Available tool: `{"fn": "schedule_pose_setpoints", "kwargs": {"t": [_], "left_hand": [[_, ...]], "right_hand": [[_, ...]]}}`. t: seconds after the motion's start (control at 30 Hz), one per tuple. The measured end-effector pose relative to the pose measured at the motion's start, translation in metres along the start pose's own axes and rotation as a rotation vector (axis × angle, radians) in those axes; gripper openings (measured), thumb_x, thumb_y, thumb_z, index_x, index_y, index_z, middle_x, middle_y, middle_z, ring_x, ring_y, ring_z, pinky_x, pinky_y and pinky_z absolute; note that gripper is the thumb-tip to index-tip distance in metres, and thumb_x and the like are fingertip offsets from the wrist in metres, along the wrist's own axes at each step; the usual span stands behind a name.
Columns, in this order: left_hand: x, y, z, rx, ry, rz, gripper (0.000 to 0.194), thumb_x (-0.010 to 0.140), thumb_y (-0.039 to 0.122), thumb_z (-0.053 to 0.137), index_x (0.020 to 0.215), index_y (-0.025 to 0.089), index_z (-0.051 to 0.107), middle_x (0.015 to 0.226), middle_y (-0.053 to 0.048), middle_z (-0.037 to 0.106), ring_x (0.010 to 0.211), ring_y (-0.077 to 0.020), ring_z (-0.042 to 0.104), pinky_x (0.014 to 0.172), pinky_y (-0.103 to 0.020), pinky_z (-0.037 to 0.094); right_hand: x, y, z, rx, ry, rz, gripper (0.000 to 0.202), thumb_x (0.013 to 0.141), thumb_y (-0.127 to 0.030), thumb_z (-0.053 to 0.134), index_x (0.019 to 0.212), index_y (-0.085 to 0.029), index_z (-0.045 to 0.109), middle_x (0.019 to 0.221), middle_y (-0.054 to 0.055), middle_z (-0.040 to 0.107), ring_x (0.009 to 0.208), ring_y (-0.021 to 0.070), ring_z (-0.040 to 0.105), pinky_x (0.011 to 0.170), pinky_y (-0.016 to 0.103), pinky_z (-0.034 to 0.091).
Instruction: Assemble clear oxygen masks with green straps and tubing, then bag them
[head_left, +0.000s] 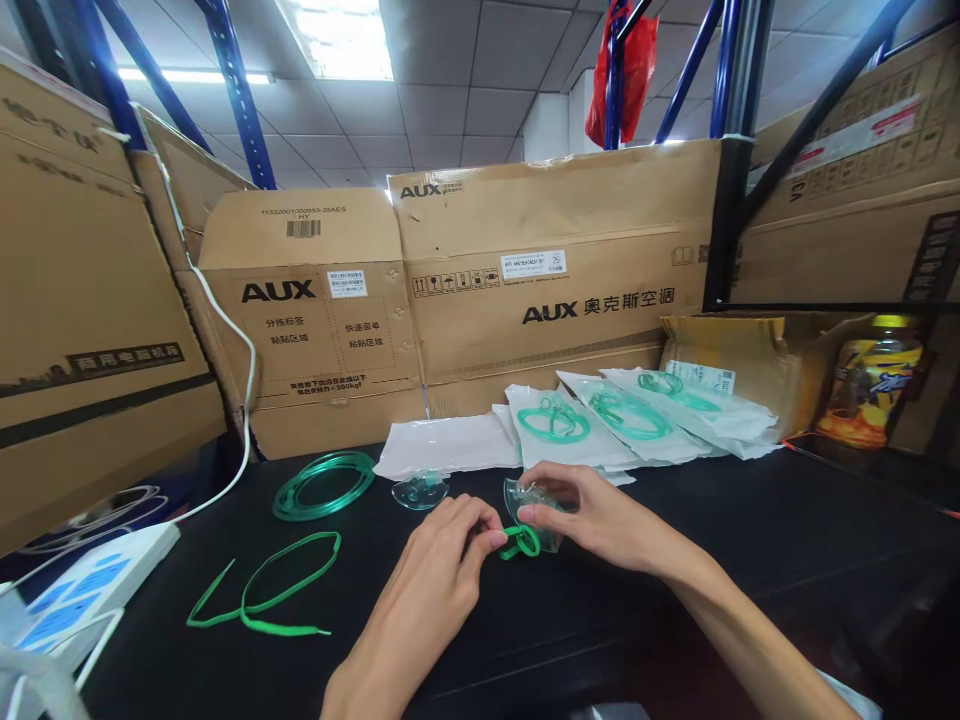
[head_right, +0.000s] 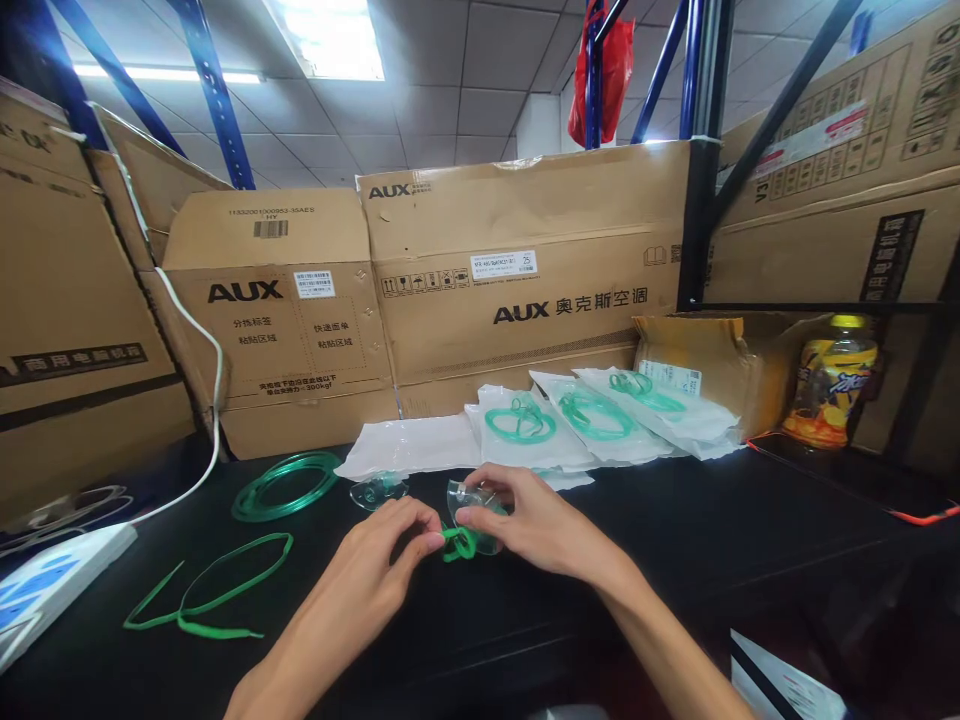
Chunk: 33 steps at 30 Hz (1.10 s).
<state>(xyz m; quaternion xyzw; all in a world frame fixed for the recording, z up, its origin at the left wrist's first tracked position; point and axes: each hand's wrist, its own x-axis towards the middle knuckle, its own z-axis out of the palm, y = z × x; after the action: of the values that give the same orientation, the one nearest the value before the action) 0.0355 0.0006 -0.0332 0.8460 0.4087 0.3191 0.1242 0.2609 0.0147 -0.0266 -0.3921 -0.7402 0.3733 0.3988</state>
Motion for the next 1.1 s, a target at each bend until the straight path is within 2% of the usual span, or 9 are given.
{"fn": "schedule_pose_setpoints", "kwargs": {"t": [0.17,0.33,0.43,0.57,0.67,0.9,1.1], "left_hand": [[0.001,-0.007,0.004,0.098,-0.001,-0.006,0.021,0.104,0.017,0.041,0.089,0.023,0.053,0.092,0.001,0.062,0.089,-0.0187,0.057,0.098,-0.038,0.037],[0.003,-0.022,-0.002,0.181,-0.005,-0.086,0.02,0.102,0.017,0.043,0.086,0.022,0.054,0.091,-0.002,0.06,0.09,-0.023,0.054,0.084,-0.038,0.039],[0.002,-0.02,-0.006,0.12,-0.012,-0.08,0.018,0.102,0.019,0.047,0.087,0.022,0.056,0.092,-0.001,0.061,0.092,-0.0214,0.056,0.085,-0.037,0.04],[-0.001,-0.002,0.001,-0.016,-0.001,-0.037,0.008,0.102,0.03,0.056,0.106,0.028,0.063,0.108,0.002,0.063,0.095,-0.0176,0.058,0.087,-0.032,0.043],[-0.002,0.01,0.008,-0.037,0.018,-0.024,0.019,0.101,0.033,0.06,0.119,0.031,0.063,0.117,0.002,0.063,0.097,-0.0174,0.059,0.091,-0.032,0.044],[0.001,0.012,0.012,-0.016,0.031,-0.031,0.013,0.1,0.03,0.06,0.109,0.028,0.069,0.104,0.001,0.066,0.087,-0.0181,0.059,0.083,-0.032,0.045],[0.001,0.011,0.013,-0.082,0.078,0.043,0.022,0.106,0.025,0.048,0.112,0.028,0.069,0.106,0.001,0.067,0.094,-0.0162,0.062,0.084,-0.03,0.044]], "right_hand": [[-0.004,0.005,-0.008,-0.069,0.0,0.014,0.037,0.092,-0.05,0.069,0.114,-0.021,0.065,0.105,0.006,0.065,0.091,0.0191,0.062,0.065,0.027,0.055],[-0.008,0.003,-0.029,-0.06,0.051,0.061,0.04,0.089,-0.05,0.072,0.115,-0.02,0.062,0.105,0.004,0.064,0.064,0.0119,0.062,0.061,0.029,0.057],[-0.009,0.002,-0.034,-0.02,0.053,0.066,0.043,0.088,-0.05,0.074,0.115,-0.02,0.062,0.102,0.004,0.065,0.061,0.012,0.062,0.061,0.03,0.058],[-0.007,0.002,-0.024,0.034,-0.023,0.063,0.043,0.088,-0.051,0.073,0.113,-0.019,0.061,0.087,0.001,0.065,0.064,0.0143,0.063,0.062,0.03,0.057],[-0.005,0.001,-0.015,0.025,-0.057,0.039,0.042,0.09,-0.053,0.071,0.111,-0.019,0.062,0.087,0.001,0.066,0.066,0.0147,0.064,0.064,0.03,0.057],[-0.008,-0.006,-0.011,-0.025,-0.015,0.068,0.046,0.088,-0.058,0.071,0.112,-0.02,0.063,0.092,0.003,0.067,0.067,0.0149,0.064,0.065,0.031,0.057],[-0.006,-0.004,-0.006,-0.052,-0.004,0.068,0.047,0.089,-0.059,0.068,0.114,-0.02,0.063,0.091,0.003,0.067,0.067,0.0152,0.065,0.066,0.031,0.057]]}}
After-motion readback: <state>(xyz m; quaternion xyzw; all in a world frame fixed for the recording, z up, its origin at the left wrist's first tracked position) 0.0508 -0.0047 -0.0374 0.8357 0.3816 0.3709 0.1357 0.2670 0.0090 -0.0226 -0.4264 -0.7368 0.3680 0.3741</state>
